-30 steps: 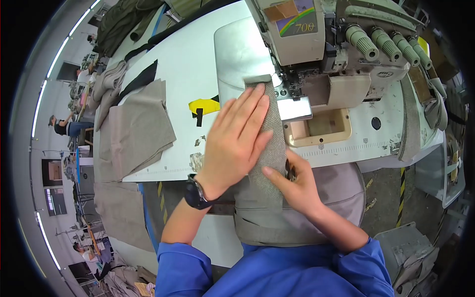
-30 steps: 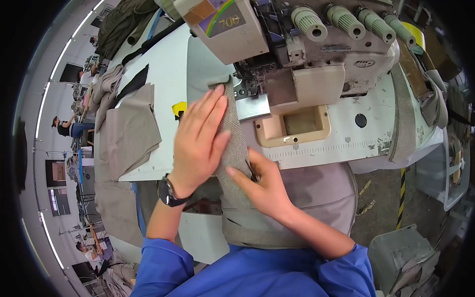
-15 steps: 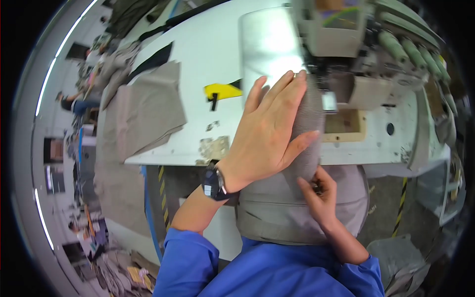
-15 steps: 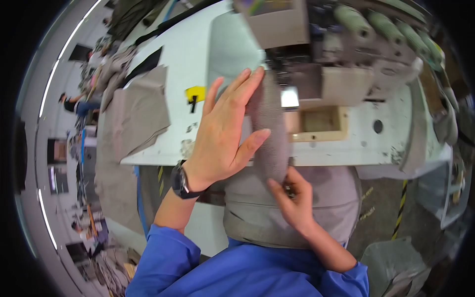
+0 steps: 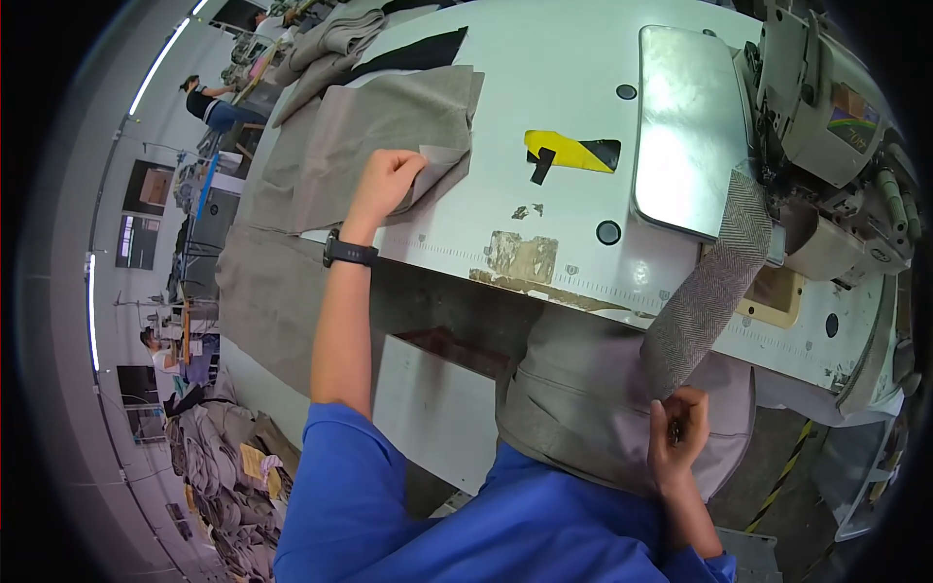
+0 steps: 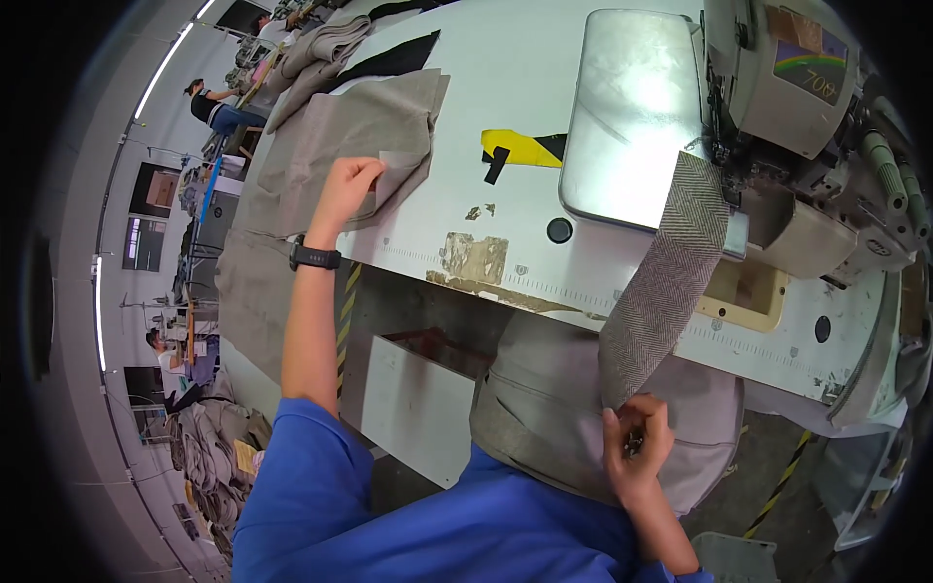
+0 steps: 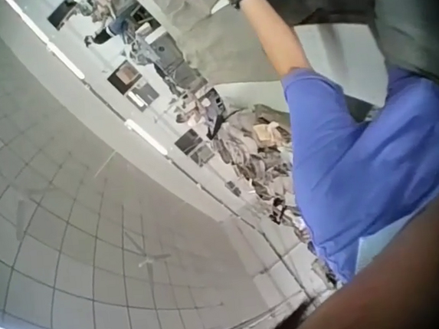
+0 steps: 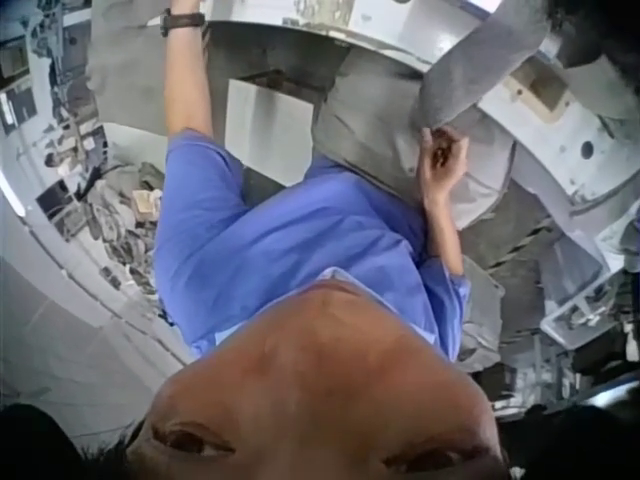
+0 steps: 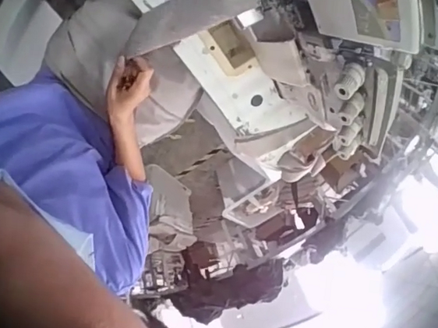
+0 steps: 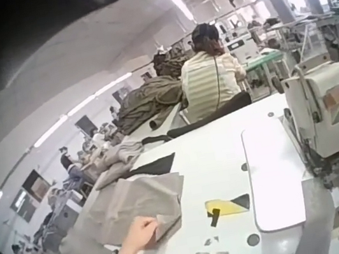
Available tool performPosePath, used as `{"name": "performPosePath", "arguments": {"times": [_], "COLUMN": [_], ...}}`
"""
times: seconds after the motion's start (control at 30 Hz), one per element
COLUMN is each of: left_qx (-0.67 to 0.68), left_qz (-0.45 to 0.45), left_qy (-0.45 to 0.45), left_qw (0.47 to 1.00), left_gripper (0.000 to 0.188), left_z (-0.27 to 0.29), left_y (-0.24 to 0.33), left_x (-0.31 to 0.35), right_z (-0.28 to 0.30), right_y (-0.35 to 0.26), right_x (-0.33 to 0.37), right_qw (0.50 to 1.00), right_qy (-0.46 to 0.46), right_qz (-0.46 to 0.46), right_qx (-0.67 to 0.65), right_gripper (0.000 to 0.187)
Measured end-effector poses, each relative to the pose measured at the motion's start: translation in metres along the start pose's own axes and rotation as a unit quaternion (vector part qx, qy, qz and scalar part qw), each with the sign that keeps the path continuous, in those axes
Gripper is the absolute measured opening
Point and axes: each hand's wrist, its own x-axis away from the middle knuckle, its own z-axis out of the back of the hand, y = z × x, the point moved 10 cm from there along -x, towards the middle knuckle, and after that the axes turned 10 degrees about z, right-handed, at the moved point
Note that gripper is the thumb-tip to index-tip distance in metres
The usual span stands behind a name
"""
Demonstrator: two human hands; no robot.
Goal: Operate an industrial sewing machine to join and finish edges of multiple fabric pieces.
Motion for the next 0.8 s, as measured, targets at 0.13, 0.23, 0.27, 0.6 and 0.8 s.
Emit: {"name": "performPosePath", "arguments": {"times": [0.13, 0.23, 0.27, 0.6, 0.8], "left_qx": [0.11, 0.21, 0.253, 0.213, -0.04], "left_qz": [0.118, -0.101, -0.144, -0.313, -0.29], "left_qy": [-0.138, 0.298, 0.352, 0.192, 0.368], "left_qw": [0.977, 0.926, 0.889, 0.906, 0.883], "left_gripper": [0.018, 0.02, 0.019, 0.023, 0.029], "left_z": [-0.004, 0.116, 0.144, 0.089, 0.182], "left_y": [-0.021, 0.028, 0.044, 0.156, 0.208], "left_x": [-0.011, 0.01, 0.023, 0.18, 0.096], "right_z": [0.004, 0.014, 0.011, -0.119, -0.161], "right_y": [-0.015, -0.045, -0.063, -0.192, -0.211], "right_x": [0.0, -0.014, -0.024, -0.151, -0.209], "right_qw": [0.999, 0.992, 0.986, 0.894, 0.944], "right_qy": [-0.016, 0.029, 0.012, -0.098, -0.13], "right_qz": [0.041, 0.113, 0.161, 0.432, 0.293], "right_qx": [0.021, 0.049, 0.044, 0.062, -0.08], "right_gripper": [0.017, 0.023, 0.027, 0.043, 0.016]}}
